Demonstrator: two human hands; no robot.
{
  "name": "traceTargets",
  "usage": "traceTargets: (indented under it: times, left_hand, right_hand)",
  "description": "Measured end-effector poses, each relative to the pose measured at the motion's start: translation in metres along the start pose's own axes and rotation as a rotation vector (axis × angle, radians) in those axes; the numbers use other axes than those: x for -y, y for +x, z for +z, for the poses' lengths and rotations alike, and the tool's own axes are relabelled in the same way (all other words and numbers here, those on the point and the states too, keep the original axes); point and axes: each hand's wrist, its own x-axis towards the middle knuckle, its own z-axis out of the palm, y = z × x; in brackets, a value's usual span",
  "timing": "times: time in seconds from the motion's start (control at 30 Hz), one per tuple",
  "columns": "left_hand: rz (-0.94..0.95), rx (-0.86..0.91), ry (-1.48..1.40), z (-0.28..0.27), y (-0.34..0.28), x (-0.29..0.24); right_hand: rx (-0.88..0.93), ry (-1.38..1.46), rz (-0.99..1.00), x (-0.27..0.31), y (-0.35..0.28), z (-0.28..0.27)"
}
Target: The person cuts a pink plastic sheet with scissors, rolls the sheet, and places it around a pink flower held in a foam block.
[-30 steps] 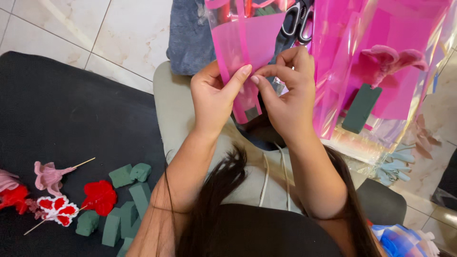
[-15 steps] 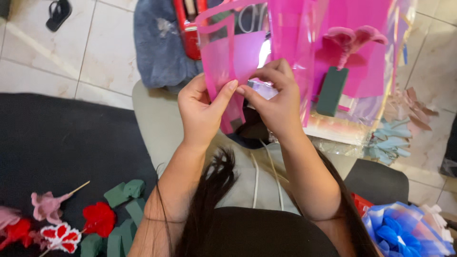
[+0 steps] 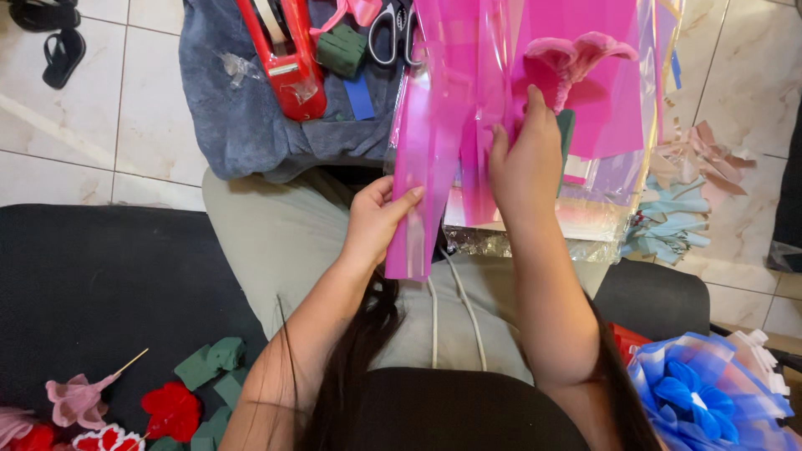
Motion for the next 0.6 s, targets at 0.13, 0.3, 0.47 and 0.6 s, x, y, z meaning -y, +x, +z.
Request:
traceTargets:
  times: [0.13, 0.3, 0.47, 0.6]
  left_hand:
    - [0.019, -0.044, 0.011, 0.0, 0.007, 0.014]
    - [0.025, -0.062, -0.01, 0.01, -0.001, 0.019]
    - [0.013, -0.053, 0.024, 0.017, -0.006, 0.031]
    - [-0.017, -0.042, 0.037, 0.03, -0.015, 0.023]
  right_hand:
    - [0.296, -0.124, 0.355, 0.009, 0.013, 0.002]
    - [0.204, 0.083, 0.37, 0.019, 0.008, -0.03]
    - [0.057, 0.72, 0.341, -0.003, -0.033, -0.061]
    - [0.032, 0.494, 0.358, 0.015, -0.065, -0.041]
